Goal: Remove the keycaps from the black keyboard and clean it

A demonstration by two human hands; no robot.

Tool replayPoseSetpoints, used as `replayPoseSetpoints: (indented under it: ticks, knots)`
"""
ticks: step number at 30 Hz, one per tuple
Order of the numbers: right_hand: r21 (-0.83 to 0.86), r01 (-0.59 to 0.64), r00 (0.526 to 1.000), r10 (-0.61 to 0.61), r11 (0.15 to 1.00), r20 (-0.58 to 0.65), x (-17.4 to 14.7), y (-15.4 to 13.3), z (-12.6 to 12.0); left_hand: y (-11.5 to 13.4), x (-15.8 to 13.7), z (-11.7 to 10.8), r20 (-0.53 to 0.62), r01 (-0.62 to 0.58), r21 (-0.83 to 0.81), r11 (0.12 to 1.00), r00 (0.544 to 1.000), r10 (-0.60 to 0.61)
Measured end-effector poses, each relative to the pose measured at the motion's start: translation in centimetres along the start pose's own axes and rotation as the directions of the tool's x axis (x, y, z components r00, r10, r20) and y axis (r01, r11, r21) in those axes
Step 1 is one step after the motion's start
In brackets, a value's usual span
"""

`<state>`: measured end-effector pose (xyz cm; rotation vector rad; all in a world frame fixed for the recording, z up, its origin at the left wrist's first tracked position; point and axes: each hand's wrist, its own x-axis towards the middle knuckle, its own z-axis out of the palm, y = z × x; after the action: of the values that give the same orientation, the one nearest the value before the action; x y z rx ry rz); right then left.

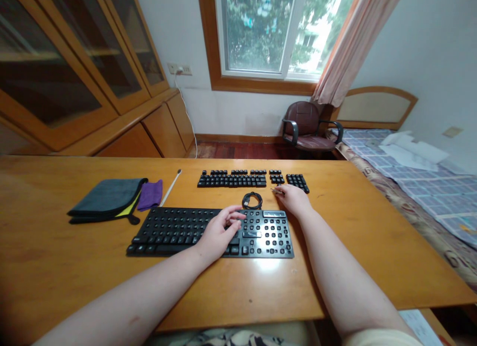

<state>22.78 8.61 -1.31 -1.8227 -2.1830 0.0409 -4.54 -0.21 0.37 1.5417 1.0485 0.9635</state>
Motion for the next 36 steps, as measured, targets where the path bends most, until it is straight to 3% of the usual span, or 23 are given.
replayPoseSetpoints:
  ticks: [3, 10, 23, 36]
  knots:
    - [-0.004, -0.032, 0.999, 0.032, 0.999, 0.017, -0.1, 0.6, -0.2, 0.0, 0.0, 0.0, -0.009, 0.0, -0.002, 1.0, 1.0, 0.0]
    - [0.001, -0.022, 0.997, 0.022, 1.0, -0.073, -0.1, 1.8, 0.4, 0.1, 0.0, 0.0, -0.014, -0.015, 0.016, 1.0, 1.0, 0.015]
    - [-0.006, -0.03, 0.989, 0.029, 1.0, -0.147, -0.1, 1.3, -0.1, 0.0, 0.0, 0.0, -0.03, -0.02, 0.018, 1.0, 0.999, 0.021]
    - [-0.006, -0.056, 0.996, 0.055, 0.998, -0.071, -0.4, 1.7, -0.9, 0.0, 0.0, -0.1, -0.014, -0.012, 0.031, 0.999, 1.0, 0.013]
